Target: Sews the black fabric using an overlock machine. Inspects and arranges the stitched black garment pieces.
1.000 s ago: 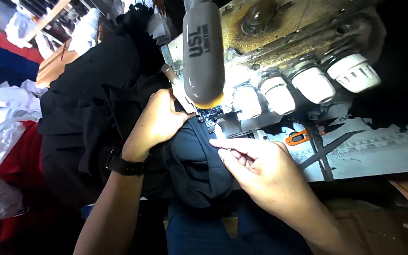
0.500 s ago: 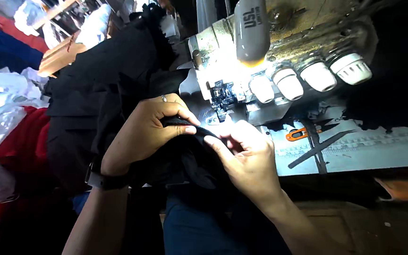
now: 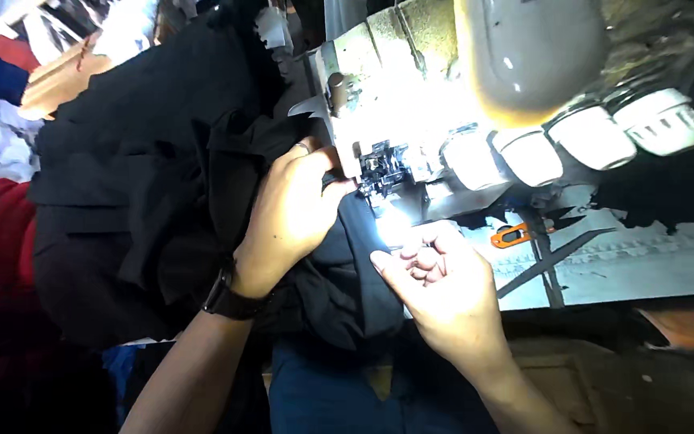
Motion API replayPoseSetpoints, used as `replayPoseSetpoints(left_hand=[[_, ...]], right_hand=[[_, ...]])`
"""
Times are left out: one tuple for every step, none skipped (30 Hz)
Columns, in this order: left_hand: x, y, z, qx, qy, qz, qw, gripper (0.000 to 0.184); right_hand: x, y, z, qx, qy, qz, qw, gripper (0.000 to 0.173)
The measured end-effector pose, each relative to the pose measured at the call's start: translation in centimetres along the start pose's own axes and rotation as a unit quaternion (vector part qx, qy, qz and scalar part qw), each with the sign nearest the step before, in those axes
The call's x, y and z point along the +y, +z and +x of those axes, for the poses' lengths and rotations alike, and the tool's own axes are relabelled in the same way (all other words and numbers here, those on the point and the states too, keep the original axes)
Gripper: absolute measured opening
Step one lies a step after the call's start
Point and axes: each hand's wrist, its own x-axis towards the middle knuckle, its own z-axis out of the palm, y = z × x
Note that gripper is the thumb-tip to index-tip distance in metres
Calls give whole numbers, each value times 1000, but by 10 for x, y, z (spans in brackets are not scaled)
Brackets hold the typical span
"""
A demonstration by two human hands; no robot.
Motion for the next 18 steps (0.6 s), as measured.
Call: replayPoseSetpoints(left_hand=[[-1, 3, 2, 6, -10, 2, 1000, 12], [-2, 5, 4, 10, -20, 6, 1000, 15], [-2, 6, 6, 15, -30, 8, 999, 17], [-1, 7, 7, 22, -37, 9, 999, 18], [-1, 8, 8, 31, -38, 7, 999, 18], [0, 9, 9, 37, -36, 5, 999, 19], [2, 9, 9, 39, -34, 0, 999, 21], [3, 9, 9, 36, -37, -8, 999, 25], [4, 8, 8, 30, -43, -15, 999, 28], [4, 8, 8, 26, -49, -23, 998, 29], [3, 7, 9, 23, -54, -30, 998, 30], [2, 6, 11, 19, -57, -33, 998, 29], [1, 7, 15, 24, -61, -24, 998, 28], [2, 8, 17, 29, -61, -19, 998, 28], [2, 8, 18, 34, -59, -18, 998, 29], [2, 8, 20, 37, -57, -17, 998, 30], [2, 8, 23, 39, -61, -15, 997, 31], [0, 8, 27, 38, -70, -8, 997, 31]], right_hand=[[1, -1, 2, 3, -3, 5, 1000, 19], [2, -2, 5, 5, -6, 8, 1000, 18], [3, -4, 7, 10, -10, 12, 1000, 18], [3, -5, 9, 16, -15, 8, 1000, 18], [3, -7, 12, 22, -21, 1, 1000, 19], [3, -8, 15, 28, -27, -6, 999, 20], [3, -10, 18, 31, -32, -11, 999, 20], [3, -11, 19, 33, -33, -9, 999, 21], [3, -12, 21, 32, -34, -4, 999, 22], [3, -12, 21, 29, -33, 1, 999, 22], [3, -11, 21, 25, -29, 3, 999, 22], [4, -11, 21, 24, -29, 4, 999, 21], [5, -10, 20, 26, -30, 1, 999, 21], [5, -10, 20, 27, -33, 0, 999, 21], [6, -10, 20, 25, -35, 2, 999, 22], [6, -10, 20, 23, -37, 6, 999, 22], [6, -9, 20, 23, -37, 8, 999, 22], [6, -9, 20, 23, -37, 7, 999, 22]])
